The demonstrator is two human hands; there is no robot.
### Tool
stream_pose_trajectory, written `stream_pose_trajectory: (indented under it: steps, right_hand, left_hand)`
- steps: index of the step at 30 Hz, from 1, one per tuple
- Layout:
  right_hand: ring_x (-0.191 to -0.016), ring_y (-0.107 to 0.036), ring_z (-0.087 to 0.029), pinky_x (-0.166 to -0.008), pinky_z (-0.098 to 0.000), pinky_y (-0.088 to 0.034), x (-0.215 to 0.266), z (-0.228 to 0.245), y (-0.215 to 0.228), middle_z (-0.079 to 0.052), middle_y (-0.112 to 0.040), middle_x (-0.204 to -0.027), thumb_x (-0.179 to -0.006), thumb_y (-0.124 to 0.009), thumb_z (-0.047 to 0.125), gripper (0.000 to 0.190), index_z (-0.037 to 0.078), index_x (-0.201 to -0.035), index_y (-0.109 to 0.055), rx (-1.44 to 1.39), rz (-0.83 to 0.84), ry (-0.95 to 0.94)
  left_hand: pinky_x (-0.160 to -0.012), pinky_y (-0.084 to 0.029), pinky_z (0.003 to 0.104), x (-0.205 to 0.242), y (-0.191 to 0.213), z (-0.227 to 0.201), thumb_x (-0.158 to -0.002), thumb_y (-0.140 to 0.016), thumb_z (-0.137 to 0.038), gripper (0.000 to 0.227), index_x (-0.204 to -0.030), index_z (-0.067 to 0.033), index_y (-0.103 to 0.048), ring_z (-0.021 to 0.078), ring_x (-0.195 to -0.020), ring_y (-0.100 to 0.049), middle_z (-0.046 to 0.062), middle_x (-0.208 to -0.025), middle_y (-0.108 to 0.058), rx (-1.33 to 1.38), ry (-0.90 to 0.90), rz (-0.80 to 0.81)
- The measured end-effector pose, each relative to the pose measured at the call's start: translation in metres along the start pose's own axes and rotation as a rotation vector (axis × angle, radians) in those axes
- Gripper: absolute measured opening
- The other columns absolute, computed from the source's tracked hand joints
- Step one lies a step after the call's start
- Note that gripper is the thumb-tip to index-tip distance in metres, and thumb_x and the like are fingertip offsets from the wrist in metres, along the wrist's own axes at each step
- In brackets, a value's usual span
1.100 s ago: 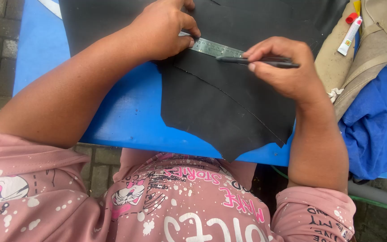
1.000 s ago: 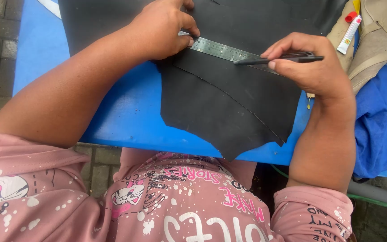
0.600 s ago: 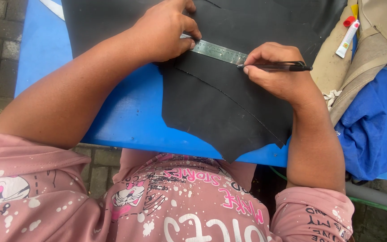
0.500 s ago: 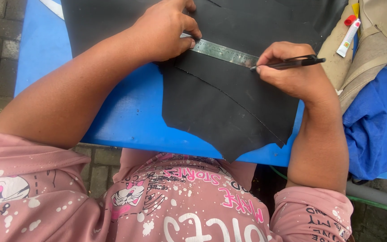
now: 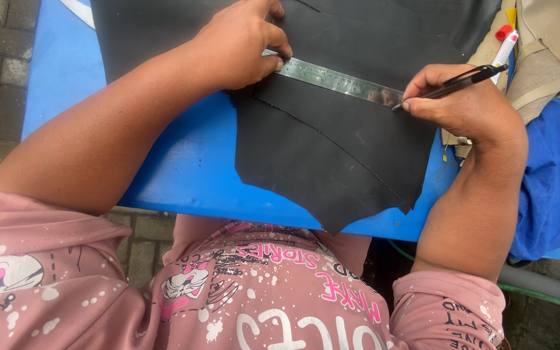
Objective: Marking lines on a piece of leather using a ruler and a pen
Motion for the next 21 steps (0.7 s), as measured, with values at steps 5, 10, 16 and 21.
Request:
stream_pose_trajectory:
  steps: [5,10,16,21]
  right_hand:
    - [-0.076,-0.058,-0.012,-0.064,-0.0281,-0.044,0.003,-0.028,0.015,-0.002,-0.068,-0.082,-0.086,-0.069,0.005,0.008,0.01,-0.09,-0.074,0.064,-0.003,-0.128]
    - [-0.08,-0.062,-0.014,-0.065,-0.03,-0.048,0.003,-0.048,0.021,-0.006,-0.071,-0.087,-0.09,-0.07,0.004,0.007,0.007,-0.095,-0.075,0.088,-0.01,-0.154]
    - [-0.082,-0.062,-0.015,-0.067,-0.0322,-0.046,-0.001,-0.055,0.027,-0.003,-0.07,-0.091,-0.092,-0.07,0.011,0.007,0.01,-0.097,-0.074,0.151,-0.153,-0.14]
    - [-0.081,-0.058,-0.01,-0.069,-0.0286,-0.044,-0.002,-0.04,0.023,0.002,-0.067,-0.088,-0.089,-0.067,0.013,0.01,0.014,-0.097,-0.073,0.093,-0.218,-0.101]
  left_hand:
    - [-0.072,-0.051,0.053,0.001,0.001,-0.002,-0.089,-0.079,-0.026,0.02,-0.108,-0.0243,-0.084,0.0329,-0.11,-0.058,0.009,-0.134,-0.054,-0.001,0.012,0.02]
    - [-0.072,-0.051,0.053,0.001,0.0,-0.001,-0.089,-0.078,-0.025,0.02,-0.108,-0.0248,-0.083,0.0323,-0.111,-0.057,0.008,-0.135,-0.053,0.004,0.031,0.037]
    - [-0.073,-0.051,0.051,0.001,-0.001,0.0,-0.089,-0.08,-0.025,0.018,-0.107,-0.0235,-0.084,0.0319,-0.11,-0.057,0.009,-0.134,-0.054,0.017,-0.009,-0.006]
    - [-0.073,-0.051,0.052,0.001,-0.002,0.001,-0.089,-0.081,-0.026,0.019,-0.107,-0.0236,-0.084,0.0325,-0.111,-0.057,0.009,-0.134,-0.054,-0.009,-0.016,-0.01]
Point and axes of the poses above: each hand's wrist, its own x-axis away from the middle knuckle, its own y-axis out of the back of the hand, z = x × y, the point moved 6 cm from there along -x, towards the middle knuckle
